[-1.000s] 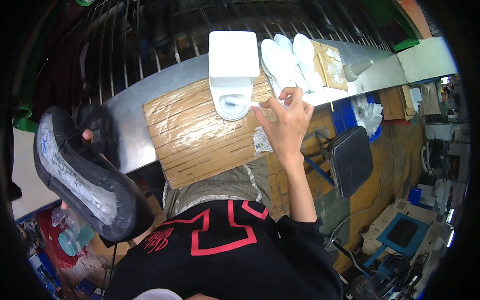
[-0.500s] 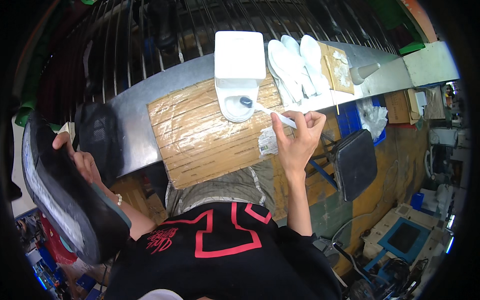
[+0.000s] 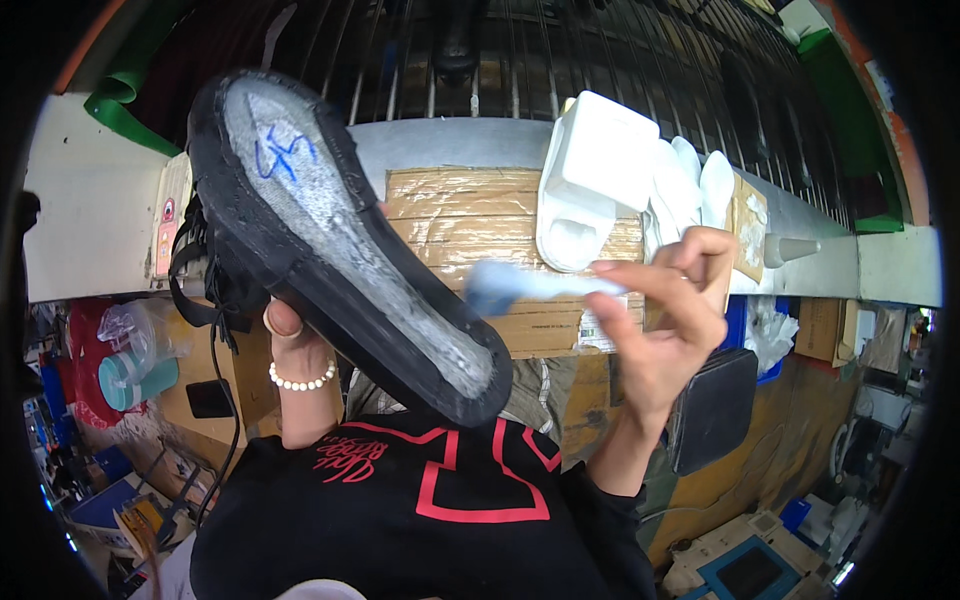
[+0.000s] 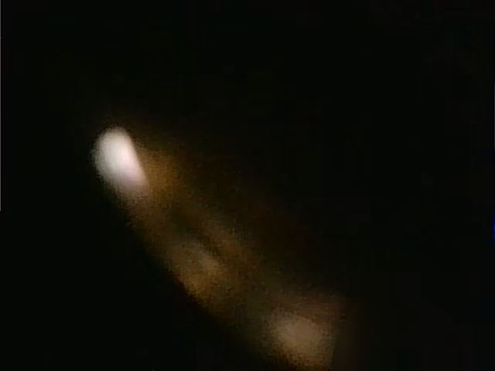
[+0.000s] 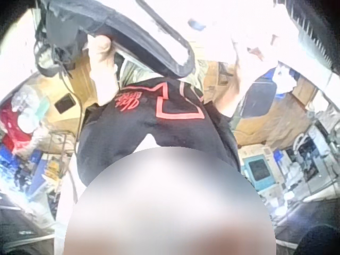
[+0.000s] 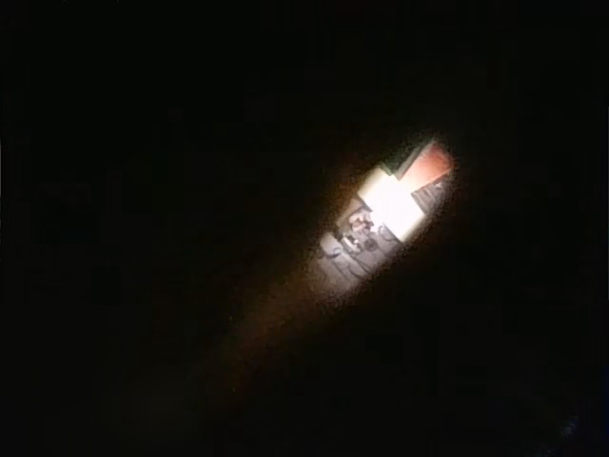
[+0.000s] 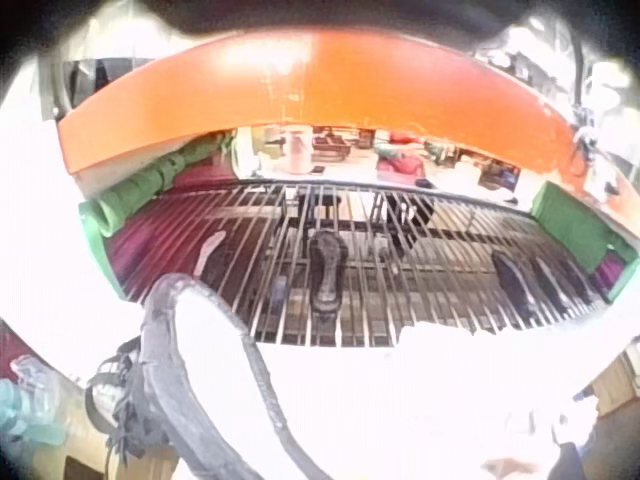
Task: The person applies a white adhesive to the sole and side edges of a black shoe using a small brush. They repeatedly dip the brush into a white container and spread the glue along the shoe's perimeter, then place the shoe on a metal rack and repeat the process on another shoe.
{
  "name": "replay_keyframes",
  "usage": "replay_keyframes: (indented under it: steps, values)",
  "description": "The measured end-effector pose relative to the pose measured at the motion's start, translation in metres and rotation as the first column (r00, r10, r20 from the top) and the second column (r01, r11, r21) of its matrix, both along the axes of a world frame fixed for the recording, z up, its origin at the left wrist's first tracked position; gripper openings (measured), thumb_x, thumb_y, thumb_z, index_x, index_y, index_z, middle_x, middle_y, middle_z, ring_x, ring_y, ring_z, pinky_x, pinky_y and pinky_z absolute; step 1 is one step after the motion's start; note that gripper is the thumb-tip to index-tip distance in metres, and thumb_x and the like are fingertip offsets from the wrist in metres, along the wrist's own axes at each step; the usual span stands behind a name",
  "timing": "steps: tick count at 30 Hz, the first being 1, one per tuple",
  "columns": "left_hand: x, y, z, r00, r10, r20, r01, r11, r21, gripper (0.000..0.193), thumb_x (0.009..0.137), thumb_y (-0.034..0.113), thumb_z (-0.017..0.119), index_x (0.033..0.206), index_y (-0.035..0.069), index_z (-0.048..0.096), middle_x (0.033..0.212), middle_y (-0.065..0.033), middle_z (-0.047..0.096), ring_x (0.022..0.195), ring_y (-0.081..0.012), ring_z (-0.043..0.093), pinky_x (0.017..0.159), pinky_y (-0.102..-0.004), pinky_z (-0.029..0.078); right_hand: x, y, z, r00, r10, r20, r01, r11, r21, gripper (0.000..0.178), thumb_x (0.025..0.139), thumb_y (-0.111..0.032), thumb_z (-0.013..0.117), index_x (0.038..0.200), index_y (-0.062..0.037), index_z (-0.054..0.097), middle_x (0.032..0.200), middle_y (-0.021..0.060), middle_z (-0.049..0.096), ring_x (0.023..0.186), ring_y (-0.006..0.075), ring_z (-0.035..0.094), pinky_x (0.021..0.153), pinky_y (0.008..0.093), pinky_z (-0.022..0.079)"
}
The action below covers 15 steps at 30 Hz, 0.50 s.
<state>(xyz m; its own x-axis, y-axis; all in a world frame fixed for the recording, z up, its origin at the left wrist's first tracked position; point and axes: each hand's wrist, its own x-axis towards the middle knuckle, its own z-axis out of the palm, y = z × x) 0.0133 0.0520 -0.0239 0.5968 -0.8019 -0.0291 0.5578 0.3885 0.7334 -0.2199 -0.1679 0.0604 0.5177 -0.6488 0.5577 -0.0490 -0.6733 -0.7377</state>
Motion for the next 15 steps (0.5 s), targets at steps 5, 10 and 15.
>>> replay_keyframes:
  steps: [5, 10, 15]
  values:
    - [-0.007, -0.001, 0.029, 0.994, -0.105, 0.022, 0.106, 0.994, -0.015, 0.111, 0.055, 0.029, 0.1, 0.143, -0.005, 0.042, 0.13, -0.0145, 0.062, 0.118, -0.0278, 0.063, 0.103, -0.0402, 0.051, 0.044, 0.023, 0.009, 0.982, 0.167, 0.084, -0.17, 0.985, 0.028, 0.04, 0.056, -0.021, 0.095, 0.091, -0.0067, 0.081, 0.1, 0.0016, 0.036, 0.082, 0.0135, 0.043, 0.072, 0.0269, 0.038]
    - [-0.008, 0.003, 0.053, 0.928, -0.316, 0.197, 0.297, 0.947, 0.124, 0.109, 0.062, 0.042, 0.095, 0.144, -0.008, 0.043, 0.137, -0.02, 0.057, 0.126, -0.0315, 0.057, 0.106, -0.0441, 0.048, 0.07, 0.028, 0.016, 0.984, 0.152, 0.097, -0.144, 0.986, -0.081, 0.044, 0.053, -0.022, 0.097, 0.093, -0.0108, 0.082, 0.098, 0.0021, 0.036, 0.082, 0.0146, 0.041, 0.07, 0.0271, 0.037]
    - [-0.021, -0.01, 0.058, 0.948, -0.2, 0.248, 0.185, 0.979, 0.08, 0.114, 0.048, 0.024, 0.104, 0.141, -0.004, 0.045, 0.129, -0.0135, 0.061, 0.119, -0.0217, 0.059, 0.101, -0.0376, 0.049, 0.081, 0.026, 0.028, 0.984, 0.152, 0.094, -0.136, 0.978, -0.159, 0.037, 0.067, -0.028, 0.091, 0.094, -0.0059, 0.079, 0.101, 0.0035, 0.036, 0.085, 0.0142, 0.042, 0.077, 0.029, 0.037]
